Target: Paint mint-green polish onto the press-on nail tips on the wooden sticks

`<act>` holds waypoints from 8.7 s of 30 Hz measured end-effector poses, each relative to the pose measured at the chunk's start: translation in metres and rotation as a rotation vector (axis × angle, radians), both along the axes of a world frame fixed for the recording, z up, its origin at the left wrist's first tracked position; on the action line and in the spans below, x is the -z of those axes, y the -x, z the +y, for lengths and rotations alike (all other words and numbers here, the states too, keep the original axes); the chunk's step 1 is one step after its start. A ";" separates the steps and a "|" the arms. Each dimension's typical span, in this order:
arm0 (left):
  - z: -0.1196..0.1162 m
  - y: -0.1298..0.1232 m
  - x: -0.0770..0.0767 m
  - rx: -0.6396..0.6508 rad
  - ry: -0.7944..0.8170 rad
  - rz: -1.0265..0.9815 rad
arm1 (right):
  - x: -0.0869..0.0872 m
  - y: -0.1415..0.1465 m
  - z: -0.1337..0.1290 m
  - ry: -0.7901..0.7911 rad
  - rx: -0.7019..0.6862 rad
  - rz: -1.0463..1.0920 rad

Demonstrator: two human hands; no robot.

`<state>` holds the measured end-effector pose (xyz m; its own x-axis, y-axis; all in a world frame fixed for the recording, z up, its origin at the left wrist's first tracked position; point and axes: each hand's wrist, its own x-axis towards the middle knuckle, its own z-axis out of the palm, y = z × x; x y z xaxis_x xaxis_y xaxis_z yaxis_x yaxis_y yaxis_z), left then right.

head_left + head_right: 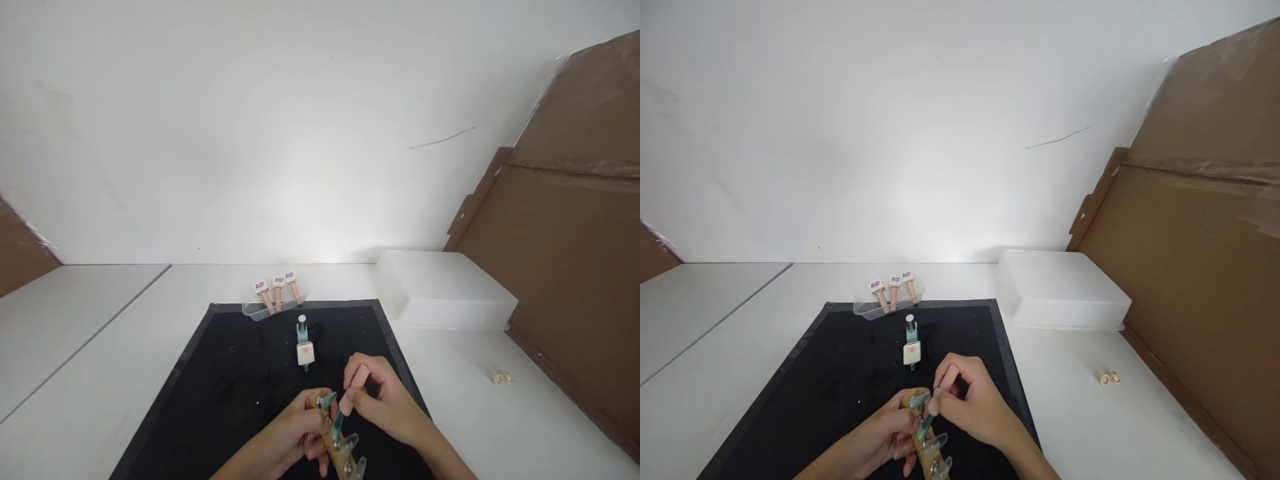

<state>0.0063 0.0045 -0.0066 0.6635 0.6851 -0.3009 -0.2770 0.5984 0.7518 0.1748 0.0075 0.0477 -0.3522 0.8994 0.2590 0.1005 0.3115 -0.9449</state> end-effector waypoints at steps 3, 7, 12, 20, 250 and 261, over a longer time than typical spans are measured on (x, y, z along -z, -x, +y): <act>0.000 0.001 0.002 0.015 -0.004 -0.005 | 0.004 -0.003 0.003 -0.020 0.064 0.036; -0.001 0.000 0.001 0.026 0.006 -0.017 | 0.004 -0.005 0.001 -0.002 -0.053 0.071; -0.002 -0.003 -0.003 0.019 0.003 -0.022 | 0.002 -0.002 0.001 0.091 -0.037 0.028; -0.003 -0.002 -0.002 0.005 0.004 0.026 | 0.006 -0.003 0.003 0.092 -0.081 0.051; 0.037 0.043 -0.010 -0.430 -1.003 0.798 | 0.012 -0.014 0.020 0.297 0.250 0.499; 0.033 0.038 -0.026 -0.527 -0.622 0.439 | 0.018 -0.011 0.012 0.120 0.034 0.294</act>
<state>-0.0321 0.0379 0.0191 0.1334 0.9885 0.0717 -0.0135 -0.0706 0.9974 0.1855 0.0193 0.0301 -0.2471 0.9397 0.2366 -0.1742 0.1971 -0.9648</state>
